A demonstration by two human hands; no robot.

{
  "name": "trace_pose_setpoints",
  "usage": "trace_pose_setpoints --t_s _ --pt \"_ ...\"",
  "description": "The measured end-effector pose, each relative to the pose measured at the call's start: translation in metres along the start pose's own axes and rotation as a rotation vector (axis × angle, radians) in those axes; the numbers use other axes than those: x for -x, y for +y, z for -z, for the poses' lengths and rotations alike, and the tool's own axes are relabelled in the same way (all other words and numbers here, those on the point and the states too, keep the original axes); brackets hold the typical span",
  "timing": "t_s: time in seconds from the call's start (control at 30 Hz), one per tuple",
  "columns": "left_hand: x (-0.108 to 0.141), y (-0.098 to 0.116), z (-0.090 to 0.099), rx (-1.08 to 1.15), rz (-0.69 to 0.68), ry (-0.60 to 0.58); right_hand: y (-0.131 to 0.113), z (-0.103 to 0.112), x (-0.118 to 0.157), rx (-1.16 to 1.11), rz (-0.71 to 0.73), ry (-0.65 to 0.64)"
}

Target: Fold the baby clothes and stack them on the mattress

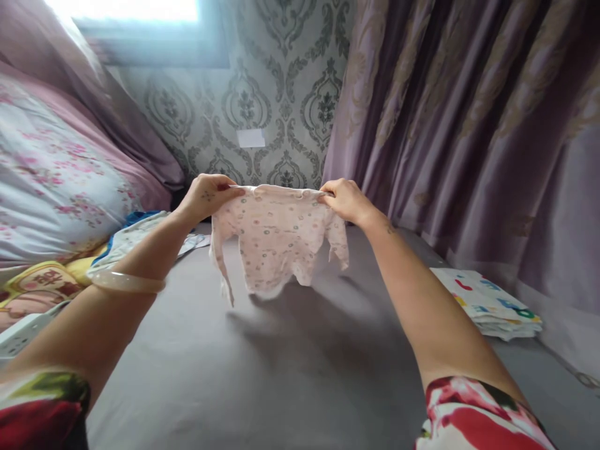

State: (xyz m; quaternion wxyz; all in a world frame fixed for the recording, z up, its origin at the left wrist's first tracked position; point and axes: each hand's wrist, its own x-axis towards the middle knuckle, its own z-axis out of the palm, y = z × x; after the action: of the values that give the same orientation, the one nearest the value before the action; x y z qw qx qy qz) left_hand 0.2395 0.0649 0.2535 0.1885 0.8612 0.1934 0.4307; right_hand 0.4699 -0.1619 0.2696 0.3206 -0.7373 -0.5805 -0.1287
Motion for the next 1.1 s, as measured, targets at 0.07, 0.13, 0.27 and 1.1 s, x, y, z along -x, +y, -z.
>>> trace_pose_setpoints --t_s 0.07,0.13,0.27,1.1 --pt "-0.001 0.003 0.001 -0.010 -0.067 0.034 -0.001 -0.004 -0.003 0.043 0.011 0.019" --pt "0.001 0.008 0.005 0.007 -0.095 0.054 -0.003 -0.005 -0.003 0.067 -0.001 0.046" --pt "0.010 0.020 0.024 0.216 0.046 -0.084 -0.009 0.010 0.007 -0.090 -0.028 -0.085" --pt "0.015 0.025 0.011 0.646 0.170 -0.414 -0.008 0.013 0.016 -0.479 -0.008 -0.302"
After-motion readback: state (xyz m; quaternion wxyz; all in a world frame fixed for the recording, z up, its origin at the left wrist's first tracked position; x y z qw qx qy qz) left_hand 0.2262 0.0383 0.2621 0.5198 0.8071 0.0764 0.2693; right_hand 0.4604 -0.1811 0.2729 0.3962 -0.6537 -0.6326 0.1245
